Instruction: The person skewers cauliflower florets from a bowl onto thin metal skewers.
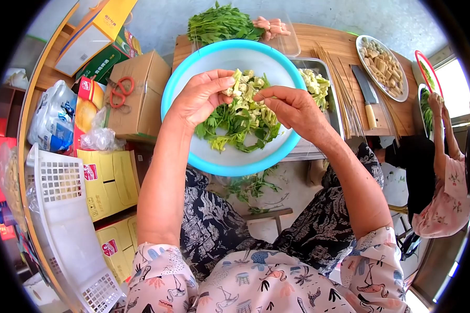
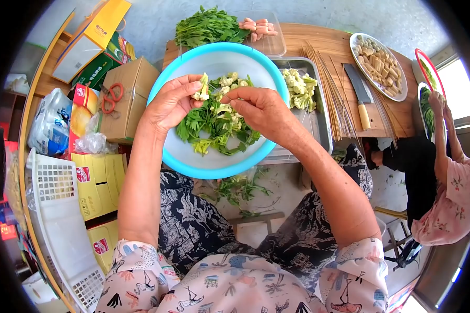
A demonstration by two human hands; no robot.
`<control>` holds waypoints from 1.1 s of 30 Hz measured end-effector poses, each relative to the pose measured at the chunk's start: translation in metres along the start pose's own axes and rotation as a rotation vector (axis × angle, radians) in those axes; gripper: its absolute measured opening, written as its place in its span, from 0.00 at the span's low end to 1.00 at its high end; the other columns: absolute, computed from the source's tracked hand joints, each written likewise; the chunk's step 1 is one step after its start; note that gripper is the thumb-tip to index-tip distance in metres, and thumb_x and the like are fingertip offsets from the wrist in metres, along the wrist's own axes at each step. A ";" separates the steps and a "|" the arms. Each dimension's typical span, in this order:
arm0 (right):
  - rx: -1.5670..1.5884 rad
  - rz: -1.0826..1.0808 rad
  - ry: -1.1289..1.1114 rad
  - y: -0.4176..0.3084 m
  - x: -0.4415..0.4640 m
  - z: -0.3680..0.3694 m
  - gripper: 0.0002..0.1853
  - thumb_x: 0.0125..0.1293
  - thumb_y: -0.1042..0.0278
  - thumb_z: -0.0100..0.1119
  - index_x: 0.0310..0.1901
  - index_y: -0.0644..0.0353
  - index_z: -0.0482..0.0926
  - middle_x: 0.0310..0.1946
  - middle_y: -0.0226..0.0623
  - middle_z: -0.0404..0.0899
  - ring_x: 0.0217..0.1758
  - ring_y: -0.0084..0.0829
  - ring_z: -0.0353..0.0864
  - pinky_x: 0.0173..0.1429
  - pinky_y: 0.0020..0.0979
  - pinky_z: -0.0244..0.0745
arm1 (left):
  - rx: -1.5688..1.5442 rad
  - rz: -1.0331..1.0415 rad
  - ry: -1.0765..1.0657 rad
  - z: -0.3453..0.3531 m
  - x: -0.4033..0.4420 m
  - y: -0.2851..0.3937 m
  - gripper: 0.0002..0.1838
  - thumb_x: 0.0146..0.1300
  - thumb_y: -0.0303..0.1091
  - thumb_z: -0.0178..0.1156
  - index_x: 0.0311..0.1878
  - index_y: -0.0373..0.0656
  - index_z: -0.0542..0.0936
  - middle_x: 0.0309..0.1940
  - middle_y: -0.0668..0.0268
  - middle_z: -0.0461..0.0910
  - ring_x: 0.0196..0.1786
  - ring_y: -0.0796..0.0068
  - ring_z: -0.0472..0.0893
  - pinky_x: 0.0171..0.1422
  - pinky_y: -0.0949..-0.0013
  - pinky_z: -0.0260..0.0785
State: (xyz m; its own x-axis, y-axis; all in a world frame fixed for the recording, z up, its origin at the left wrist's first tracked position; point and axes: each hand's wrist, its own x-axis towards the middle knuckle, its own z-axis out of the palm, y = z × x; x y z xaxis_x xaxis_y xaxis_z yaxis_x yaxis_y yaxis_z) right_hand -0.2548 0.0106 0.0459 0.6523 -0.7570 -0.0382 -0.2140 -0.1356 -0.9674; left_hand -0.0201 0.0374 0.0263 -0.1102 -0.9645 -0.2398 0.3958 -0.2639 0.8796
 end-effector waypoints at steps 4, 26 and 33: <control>0.021 -0.072 -0.009 0.011 0.006 0.006 0.11 0.72 0.68 0.49 0.47 0.61 0.80 0.16 0.17 0.60 0.19 0.12 0.57 0.23 0.19 0.54 | 0.042 -0.037 -0.071 0.008 0.000 -0.007 0.13 0.62 0.30 0.62 0.48 0.37 0.77 0.39 0.66 0.79 0.38 0.78 0.77 0.40 0.74 0.70; 0.199 -0.045 0.243 0.005 0.014 -0.022 0.10 0.69 0.67 0.52 0.35 0.63 0.80 0.13 0.22 0.65 0.16 0.12 0.61 0.21 0.19 0.54 | 1.124 0.161 0.210 -0.006 0.051 -0.045 0.10 0.61 0.32 0.55 0.41 0.42 0.83 0.40 0.64 0.80 0.40 0.75 0.79 0.43 0.70 0.69; 0.223 -0.039 0.232 0.000 0.012 -0.020 0.10 0.68 0.67 0.54 0.36 0.64 0.80 0.15 0.23 0.67 0.17 0.12 0.63 0.21 0.19 0.57 | 1.512 0.308 0.061 -0.019 0.068 -0.104 0.12 0.58 0.33 0.56 0.44 0.50 0.84 0.42 0.53 0.78 0.47 0.52 0.77 0.56 0.56 0.70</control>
State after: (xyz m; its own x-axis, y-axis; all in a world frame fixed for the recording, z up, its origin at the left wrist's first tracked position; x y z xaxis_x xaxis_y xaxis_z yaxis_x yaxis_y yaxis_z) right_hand -0.2612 -0.0107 0.0508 0.4682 -0.8830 0.0333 -0.0112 -0.0436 -0.9990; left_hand -0.0518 -0.0013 -0.0888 -0.1488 -0.9880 0.0403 -0.8703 0.1502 0.4690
